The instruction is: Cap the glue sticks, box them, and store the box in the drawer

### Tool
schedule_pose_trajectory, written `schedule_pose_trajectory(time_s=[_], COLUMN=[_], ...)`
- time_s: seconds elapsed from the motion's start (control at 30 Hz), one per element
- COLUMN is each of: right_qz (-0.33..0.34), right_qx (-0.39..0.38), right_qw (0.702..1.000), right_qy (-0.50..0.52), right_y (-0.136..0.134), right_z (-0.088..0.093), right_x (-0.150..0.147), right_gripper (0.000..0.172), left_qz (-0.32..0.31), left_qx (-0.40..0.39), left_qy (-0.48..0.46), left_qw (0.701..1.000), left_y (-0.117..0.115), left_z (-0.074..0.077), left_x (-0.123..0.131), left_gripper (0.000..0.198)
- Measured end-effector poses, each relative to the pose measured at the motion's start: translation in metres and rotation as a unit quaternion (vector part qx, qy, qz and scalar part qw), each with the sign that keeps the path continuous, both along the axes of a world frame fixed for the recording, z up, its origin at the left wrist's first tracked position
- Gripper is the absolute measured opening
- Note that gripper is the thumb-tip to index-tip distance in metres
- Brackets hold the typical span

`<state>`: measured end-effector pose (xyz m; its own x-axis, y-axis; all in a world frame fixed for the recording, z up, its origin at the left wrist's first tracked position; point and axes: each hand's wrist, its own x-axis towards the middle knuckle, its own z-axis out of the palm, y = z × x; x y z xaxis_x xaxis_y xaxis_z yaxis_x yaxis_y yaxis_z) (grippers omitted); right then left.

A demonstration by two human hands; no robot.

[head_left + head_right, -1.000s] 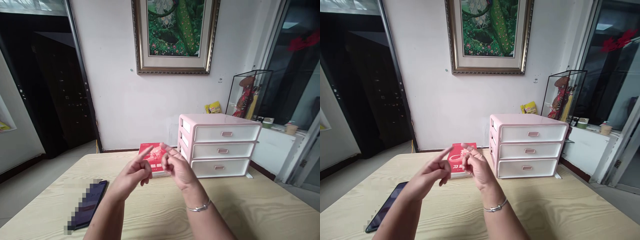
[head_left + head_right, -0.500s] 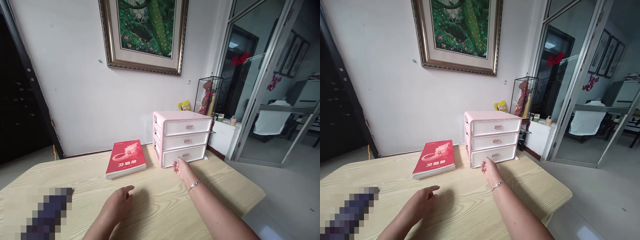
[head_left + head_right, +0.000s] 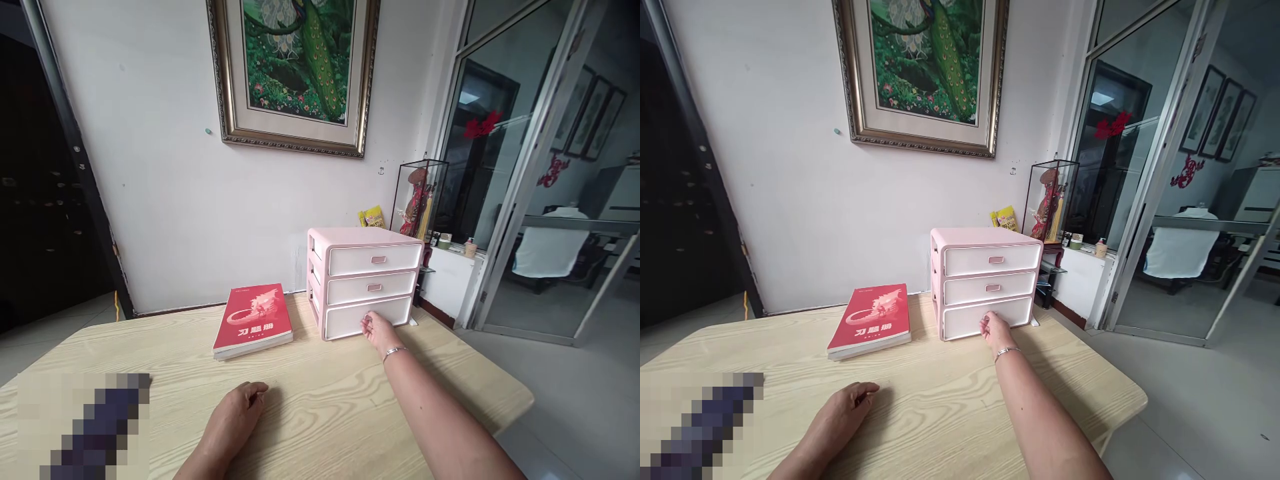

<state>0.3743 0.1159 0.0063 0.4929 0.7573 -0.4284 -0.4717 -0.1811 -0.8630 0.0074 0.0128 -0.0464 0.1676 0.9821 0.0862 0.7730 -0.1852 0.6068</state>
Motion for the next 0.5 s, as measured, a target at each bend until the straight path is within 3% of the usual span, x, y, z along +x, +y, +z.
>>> schedule_pose_trajectory(time_s=[0.2,0.33,0.5], right_qz=[-0.01,-0.003,0.062], right_qx=[-0.003,0.001,-0.02], right_qw=[0.999,0.998,0.989], right_qy=[-0.038,-0.066,-0.133], right_y=[-0.033,-0.066,-0.103], right_z=[-0.004,-0.011,-0.013], right_x=[0.003,0.01,0.023], right_gripper=[0.017,0.02,0.015], left_qz=[0.003,-0.003,-0.007], left_qx=[-0.011,-0.005,-0.007], left_qy=[-0.024,-0.027,-0.019], left_qw=[1.0,1.0,1.0], left_y=[-0.002,-0.003,-0.005], left_z=[0.0,0.003,0.004], left_x=[-0.003,-0.002,-0.001], left_gripper=[0.036,0.035,0.035])
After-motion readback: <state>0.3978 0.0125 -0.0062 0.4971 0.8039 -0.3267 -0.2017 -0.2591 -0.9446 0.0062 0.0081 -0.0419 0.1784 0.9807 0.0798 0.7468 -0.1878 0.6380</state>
